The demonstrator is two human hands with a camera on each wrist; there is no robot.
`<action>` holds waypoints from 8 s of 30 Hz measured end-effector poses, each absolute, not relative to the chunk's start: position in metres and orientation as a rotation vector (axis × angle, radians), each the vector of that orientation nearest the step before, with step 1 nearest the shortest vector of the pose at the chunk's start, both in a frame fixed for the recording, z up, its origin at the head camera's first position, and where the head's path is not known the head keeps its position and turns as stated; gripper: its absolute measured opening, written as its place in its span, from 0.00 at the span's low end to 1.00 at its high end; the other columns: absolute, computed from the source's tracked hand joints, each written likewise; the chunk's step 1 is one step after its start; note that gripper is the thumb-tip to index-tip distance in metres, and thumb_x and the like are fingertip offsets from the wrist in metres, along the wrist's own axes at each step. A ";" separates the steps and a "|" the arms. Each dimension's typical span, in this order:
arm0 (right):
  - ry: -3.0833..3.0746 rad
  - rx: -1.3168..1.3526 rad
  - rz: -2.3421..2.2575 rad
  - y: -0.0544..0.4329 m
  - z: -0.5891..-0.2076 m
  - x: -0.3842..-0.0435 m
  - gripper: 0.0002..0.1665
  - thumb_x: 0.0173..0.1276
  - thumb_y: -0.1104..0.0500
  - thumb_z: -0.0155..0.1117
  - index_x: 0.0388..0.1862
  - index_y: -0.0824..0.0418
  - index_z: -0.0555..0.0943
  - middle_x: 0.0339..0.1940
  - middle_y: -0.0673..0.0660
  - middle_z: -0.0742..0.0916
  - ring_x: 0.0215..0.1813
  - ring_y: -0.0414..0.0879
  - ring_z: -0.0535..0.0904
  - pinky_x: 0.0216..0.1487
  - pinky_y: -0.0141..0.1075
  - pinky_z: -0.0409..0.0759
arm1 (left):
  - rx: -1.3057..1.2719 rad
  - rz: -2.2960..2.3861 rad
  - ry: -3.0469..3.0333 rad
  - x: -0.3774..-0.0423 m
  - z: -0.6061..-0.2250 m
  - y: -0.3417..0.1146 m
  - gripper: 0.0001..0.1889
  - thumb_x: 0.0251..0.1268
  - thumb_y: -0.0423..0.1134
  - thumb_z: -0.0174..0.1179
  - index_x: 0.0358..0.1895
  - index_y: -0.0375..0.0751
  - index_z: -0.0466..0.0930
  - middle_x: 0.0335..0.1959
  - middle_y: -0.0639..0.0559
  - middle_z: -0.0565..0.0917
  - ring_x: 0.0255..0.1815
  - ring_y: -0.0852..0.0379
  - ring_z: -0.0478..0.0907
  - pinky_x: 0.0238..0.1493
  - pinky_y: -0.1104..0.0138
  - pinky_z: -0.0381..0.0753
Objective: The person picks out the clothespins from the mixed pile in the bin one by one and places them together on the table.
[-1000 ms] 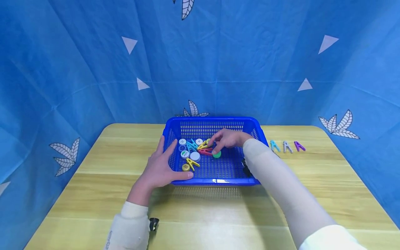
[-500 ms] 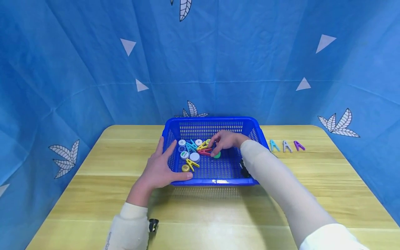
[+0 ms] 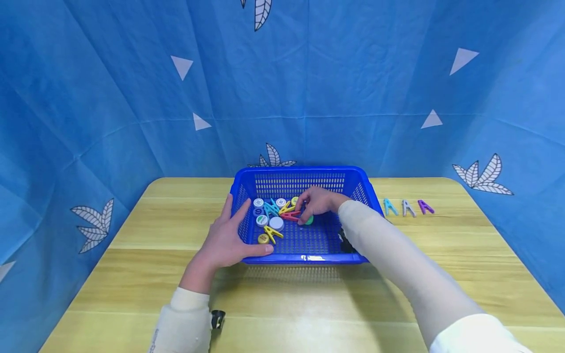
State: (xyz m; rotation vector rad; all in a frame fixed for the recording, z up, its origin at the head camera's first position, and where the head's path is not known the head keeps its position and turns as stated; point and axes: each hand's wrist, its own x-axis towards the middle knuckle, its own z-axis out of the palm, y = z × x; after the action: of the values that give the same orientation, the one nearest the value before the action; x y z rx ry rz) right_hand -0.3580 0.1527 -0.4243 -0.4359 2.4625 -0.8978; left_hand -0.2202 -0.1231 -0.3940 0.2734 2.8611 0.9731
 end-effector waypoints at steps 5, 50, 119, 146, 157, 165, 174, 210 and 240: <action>2.487 -0.458 -0.908 0.152 -0.423 -0.357 0.17 0.45 0.62 0.83 0.36 0.58 0.88 0.26 0.49 0.80 0.28 0.43 0.71 0.31 0.34 0.70 | 0.284 0.965 2.868 -0.220 -0.392 -0.122 0.69 0.33 0.78 0.70 0.82 0.58 0.46 0.82 0.46 0.30 0.75 0.22 0.40 0.61 0.28 0.57; 2.568 -0.388 -1.047 0.167 -0.394 -0.339 0.10 0.55 0.52 0.80 0.34 0.52 0.88 0.28 0.51 0.76 0.36 0.49 0.69 0.36 0.40 0.66 | 0.255 0.948 2.859 -0.217 -0.393 -0.122 0.69 0.35 0.78 0.70 0.82 0.56 0.44 0.81 0.48 0.27 0.74 0.20 0.41 0.60 0.28 0.58; 2.807 -0.054 -1.462 0.299 -0.362 -0.251 0.18 0.59 0.51 0.77 0.42 0.60 0.84 0.43 0.59 0.77 0.48 0.55 0.68 0.36 0.42 0.69 | 0.295 0.988 2.816 -0.213 -0.389 -0.114 0.70 0.37 0.78 0.69 0.82 0.52 0.40 0.80 0.47 0.23 0.74 0.21 0.38 0.60 0.27 0.55; 2.846 0.356 -1.754 0.339 -0.434 -0.202 0.21 0.61 0.54 0.76 0.45 0.68 0.83 0.30 0.52 0.73 0.34 0.46 0.67 0.33 0.34 0.68 | 0.285 1.005 2.799 -0.210 -0.385 -0.112 0.70 0.36 0.78 0.69 0.82 0.53 0.41 0.80 0.46 0.24 0.75 0.22 0.38 0.60 0.27 0.55; 2.931 0.630 -1.613 0.340 -0.458 -0.196 0.23 0.59 0.48 0.77 0.43 0.63 0.83 0.28 0.53 0.71 0.32 0.49 0.67 0.34 0.39 0.66 | 0.289 0.997 2.803 -0.214 -0.387 -0.114 0.70 0.37 0.78 0.68 0.82 0.53 0.40 0.80 0.48 0.22 0.75 0.22 0.37 0.60 0.27 0.55; 3.015 0.740 -1.373 0.334 -0.459 -0.198 0.24 0.59 0.43 0.75 0.41 0.60 0.83 0.26 0.55 0.75 0.32 0.51 0.70 0.33 0.40 0.66 | 0.293 0.997 2.798 -0.213 -0.385 -0.112 0.71 0.36 0.78 0.68 0.82 0.53 0.39 0.80 0.48 0.22 0.75 0.22 0.38 0.60 0.27 0.56; 3.063 0.800 -1.232 0.333 -0.458 -0.197 0.22 0.59 0.44 0.75 0.39 0.62 0.84 0.46 0.64 0.78 0.51 0.60 0.71 0.52 0.50 0.68 | 0.285 0.989 2.800 -0.212 -0.382 -0.111 0.70 0.37 0.78 0.68 0.82 0.53 0.39 0.80 0.48 0.21 0.75 0.22 0.37 0.60 0.27 0.54; 3.056 0.771 -1.137 0.334 -0.463 -0.196 0.27 0.57 0.41 0.75 0.42 0.63 0.85 0.42 0.62 0.85 0.46 0.58 0.76 0.46 0.48 0.74 | 0.289 0.986 2.812 -0.213 -0.386 -0.112 0.71 0.36 0.78 0.69 0.82 0.51 0.41 0.80 0.47 0.23 0.75 0.22 0.38 0.61 0.27 0.55; 3.070 0.798 -1.537 0.337 -0.391 -0.220 0.29 0.67 0.37 0.63 0.45 0.62 0.84 0.36 0.57 0.78 0.40 0.51 0.71 0.40 0.42 0.69 | 0.277 0.980 2.809 -0.211 -0.381 -0.111 0.70 0.37 0.78 0.69 0.82 0.52 0.42 0.80 0.48 0.24 0.76 0.23 0.39 0.61 0.28 0.56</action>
State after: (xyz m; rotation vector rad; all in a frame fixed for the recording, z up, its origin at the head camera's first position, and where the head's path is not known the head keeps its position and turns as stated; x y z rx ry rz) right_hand -0.2199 0.3372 -0.3912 0.7977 3.0696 -1.5366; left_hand -0.2113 -0.1107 -0.3805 0.2774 2.8093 0.9796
